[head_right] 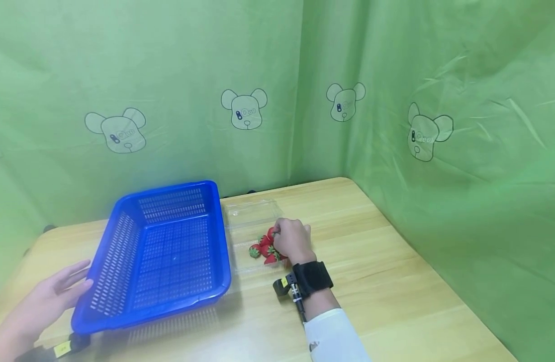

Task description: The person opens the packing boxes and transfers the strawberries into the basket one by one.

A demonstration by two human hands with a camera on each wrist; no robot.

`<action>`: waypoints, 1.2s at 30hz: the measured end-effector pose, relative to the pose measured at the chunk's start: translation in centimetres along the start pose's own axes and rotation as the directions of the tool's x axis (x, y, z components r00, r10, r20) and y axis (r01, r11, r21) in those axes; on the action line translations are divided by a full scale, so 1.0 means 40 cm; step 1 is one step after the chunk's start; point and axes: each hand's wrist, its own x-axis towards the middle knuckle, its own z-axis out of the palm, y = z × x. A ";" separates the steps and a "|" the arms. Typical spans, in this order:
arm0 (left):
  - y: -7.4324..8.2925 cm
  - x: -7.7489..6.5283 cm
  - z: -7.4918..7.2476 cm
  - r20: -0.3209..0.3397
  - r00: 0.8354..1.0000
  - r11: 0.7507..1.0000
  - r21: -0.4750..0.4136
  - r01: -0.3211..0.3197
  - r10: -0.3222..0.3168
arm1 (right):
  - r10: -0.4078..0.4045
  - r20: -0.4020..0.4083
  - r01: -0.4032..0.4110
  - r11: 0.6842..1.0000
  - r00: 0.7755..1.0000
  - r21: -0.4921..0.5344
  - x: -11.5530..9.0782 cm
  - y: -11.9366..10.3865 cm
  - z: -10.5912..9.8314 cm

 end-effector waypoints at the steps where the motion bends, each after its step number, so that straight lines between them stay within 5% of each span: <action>1: 0.001 0.001 0.000 0.001 1.000 1.000 0.000 0.001 -0.001 | 0.000 -0.001 0.000 1.000 1.000 0.007 -0.001 0.000 -0.001; 15: -0.011 -0.004 0.002 0.054 0.998 0.999 -0.038 -0.011 0.013 | 0.008 0.010 -0.009 0.996 1.000 0.093 -0.001 -0.009 -0.008; 36: -0.012 0.005 0.010 0.038 0.999 1.000 0.001 -0.018 0.018 | -0.006 0.027 0.001 0.981 1.000 0.192 -0.002 -0.014 -0.026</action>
